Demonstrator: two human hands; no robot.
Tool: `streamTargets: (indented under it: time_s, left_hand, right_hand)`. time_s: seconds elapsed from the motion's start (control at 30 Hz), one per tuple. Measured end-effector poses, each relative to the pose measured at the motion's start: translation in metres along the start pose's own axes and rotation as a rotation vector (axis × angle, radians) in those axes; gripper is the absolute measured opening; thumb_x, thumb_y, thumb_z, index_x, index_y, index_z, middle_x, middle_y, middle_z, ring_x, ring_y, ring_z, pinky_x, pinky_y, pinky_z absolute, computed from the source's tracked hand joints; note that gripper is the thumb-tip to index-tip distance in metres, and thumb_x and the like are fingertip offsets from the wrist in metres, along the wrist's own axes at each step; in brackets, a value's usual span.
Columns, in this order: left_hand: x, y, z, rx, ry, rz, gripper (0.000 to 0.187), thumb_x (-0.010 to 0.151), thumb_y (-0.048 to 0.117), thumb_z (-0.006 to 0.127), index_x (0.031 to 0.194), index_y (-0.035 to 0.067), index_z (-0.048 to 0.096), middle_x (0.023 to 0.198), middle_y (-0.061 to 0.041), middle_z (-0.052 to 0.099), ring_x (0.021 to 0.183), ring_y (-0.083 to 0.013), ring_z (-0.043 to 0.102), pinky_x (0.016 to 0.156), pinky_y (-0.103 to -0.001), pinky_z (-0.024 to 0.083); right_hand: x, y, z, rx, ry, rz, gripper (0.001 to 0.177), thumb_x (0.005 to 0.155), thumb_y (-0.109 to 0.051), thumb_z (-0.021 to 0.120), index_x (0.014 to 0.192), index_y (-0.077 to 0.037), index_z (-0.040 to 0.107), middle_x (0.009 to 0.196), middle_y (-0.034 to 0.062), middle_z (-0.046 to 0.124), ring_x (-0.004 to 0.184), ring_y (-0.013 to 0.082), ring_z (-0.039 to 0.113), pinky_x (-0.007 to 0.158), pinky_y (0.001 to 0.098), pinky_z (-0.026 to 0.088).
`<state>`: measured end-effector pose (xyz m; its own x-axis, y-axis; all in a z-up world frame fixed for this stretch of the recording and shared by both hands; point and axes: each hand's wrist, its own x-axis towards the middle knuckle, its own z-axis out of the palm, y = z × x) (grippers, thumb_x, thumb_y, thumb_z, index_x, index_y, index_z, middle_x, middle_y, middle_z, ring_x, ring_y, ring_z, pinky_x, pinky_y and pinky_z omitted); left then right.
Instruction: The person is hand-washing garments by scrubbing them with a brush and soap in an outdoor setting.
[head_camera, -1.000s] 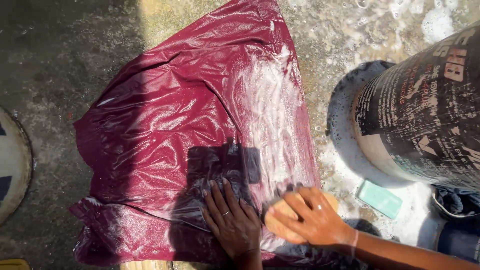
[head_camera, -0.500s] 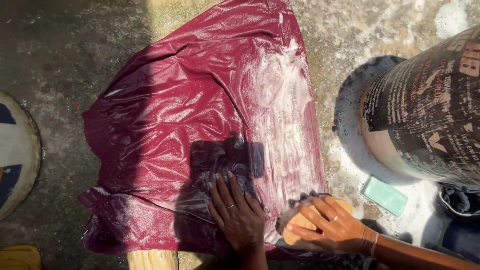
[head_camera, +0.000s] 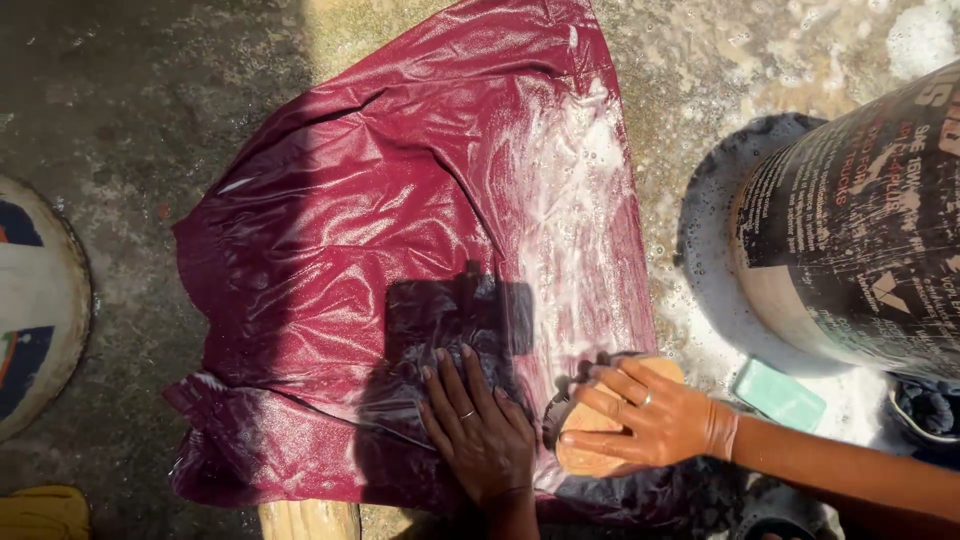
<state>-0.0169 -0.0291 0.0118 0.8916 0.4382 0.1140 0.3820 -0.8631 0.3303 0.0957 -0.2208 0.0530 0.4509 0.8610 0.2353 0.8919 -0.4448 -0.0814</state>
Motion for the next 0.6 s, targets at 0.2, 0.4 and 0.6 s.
streamTargets:
  time_s: [0.2,0.4,0.6]
  left_hand:
    - [0.001,0.003,0.003,-0.003,0.012,-0.015,0.057,0.098,0.026,0.047,0.153,0.012,0.044,0.161,-0.014,0.041,0.148,-0.035,0.037,0.119,-0.055,0.026]
    - [0.004,0.002,-0.001,-0.028,-0.004,-0.001,0.056,0.099,0.024,0.047,0.153,0.011,0.045,0.16,-0.014,0.043,0.149,-0.036,0.039,0.12,-0.054,0.028]
    - [0.0,0.002,0.001,0.014,0.019,-0.009,0.055,0.098,0.026,0.047,0.152,0.012,0.046,0.159,-0.014,0.043,0.147,-0.0352,0.039,0.119,-0.054,0.028]
  right_hand:
    - [0.144,0.128,0.049,-0.203,0.181,0.573,0.057,0.106,-0.048,0.069,0.146,-0.008,0.06,0.12,0.018,0.062,0.098,0.0362,0.056,0.082,0.0471,0.05]
    - [0.003,-0.019,0.017,-0.128,-0.028,0.13,0.044,0.088,-0.032,0.073,0.126,-0.019,0.055,0.141,0.0243,0.058,0.122,0.0401,0.061,0.102,0.0565,0.052]
    - [0.092,0.111,0.028,0.002,0.04,-0.159,0.058,0.096,-0.047,0.068,0.14,-0.011,0.056,0.131,0.0203,0.061,0.114,0.0379,0.064,0.097,0.0501,0.056]
